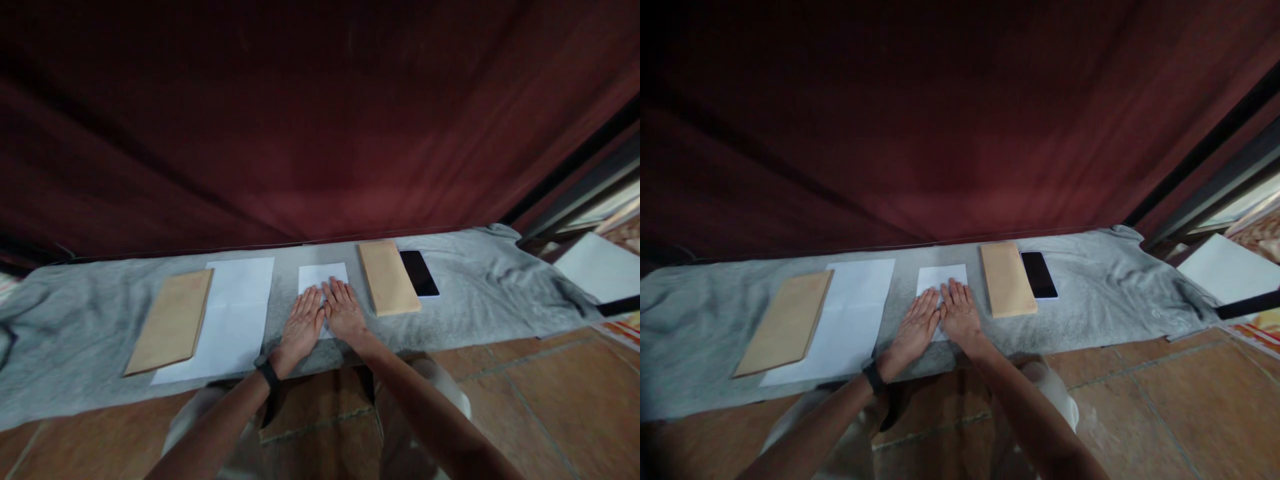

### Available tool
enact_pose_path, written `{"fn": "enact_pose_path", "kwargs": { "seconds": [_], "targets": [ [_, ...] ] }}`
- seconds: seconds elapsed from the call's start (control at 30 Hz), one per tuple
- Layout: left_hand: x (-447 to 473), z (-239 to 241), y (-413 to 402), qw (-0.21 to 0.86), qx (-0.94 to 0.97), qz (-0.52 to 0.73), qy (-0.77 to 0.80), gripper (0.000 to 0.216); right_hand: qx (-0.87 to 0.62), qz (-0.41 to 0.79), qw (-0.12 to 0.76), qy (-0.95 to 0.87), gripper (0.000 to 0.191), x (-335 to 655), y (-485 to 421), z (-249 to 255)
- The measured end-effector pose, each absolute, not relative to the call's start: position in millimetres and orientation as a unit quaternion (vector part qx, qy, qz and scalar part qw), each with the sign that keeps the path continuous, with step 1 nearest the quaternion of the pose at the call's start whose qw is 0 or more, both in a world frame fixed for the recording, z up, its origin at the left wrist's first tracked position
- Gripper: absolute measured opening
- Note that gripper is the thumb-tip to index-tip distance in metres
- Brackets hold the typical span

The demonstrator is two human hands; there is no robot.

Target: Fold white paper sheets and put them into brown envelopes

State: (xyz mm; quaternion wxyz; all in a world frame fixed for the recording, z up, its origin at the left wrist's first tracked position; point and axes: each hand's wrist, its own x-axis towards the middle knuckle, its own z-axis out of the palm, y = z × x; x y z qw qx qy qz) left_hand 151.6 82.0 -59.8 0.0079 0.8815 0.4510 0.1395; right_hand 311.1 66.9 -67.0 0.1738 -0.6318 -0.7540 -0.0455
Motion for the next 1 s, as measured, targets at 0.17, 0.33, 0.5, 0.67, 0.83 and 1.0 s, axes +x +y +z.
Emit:
{"fn": "enact_pose_path", "kwargs": {
  "seconds": [0.17, 0.33, 0.5, 0.67, 0.83, 1.0],
  "targets": [
    [150.4, -62.2, 73.3, 0.015, 0.876, 0.150, 0.457, 0.058, -0.632, -0.041, 0.165, -0.756, 0.053, 312.9, 67.3, -68.1],
    [147.3, -56.9, 73.0, 0.022, 0.864, 0.137, 0.483, 0.062, -0.643, -0.038, 0.181, -0.743, 0.055, 317.5, 67.3, -71.0],
    [147.4, -55.5, 72.1, 0.037, 0.859, 0.149, 0.489, 0.065, -0.663, -0.043, 0.186, -0.724, 0.059, 328.7, 62.4, -71.4],
    [148.0, -53.5, 72.3, 0.047, 0.861, 0.149, 0.485, 0.070, -0.676, -0.031, 0.174, -0.715, 0.062, 338.1, 51.6, -68.7],
    [148.1, -53.8, 72.8, 0.044, 0.863, 0.146, 0.481, 0.071, -0.679, -0.021, 0.167, -0.714, 0.064, 344.3, 32.6, -66.3],
    [148.3, -54.2, 73.3, 0.048, 0.863, 0.148, 0.480, 0.068, -0.664, -0.006, 0.149, -0.732, 0.062, 342.6, 14.3, -56.3]
  ]
}}
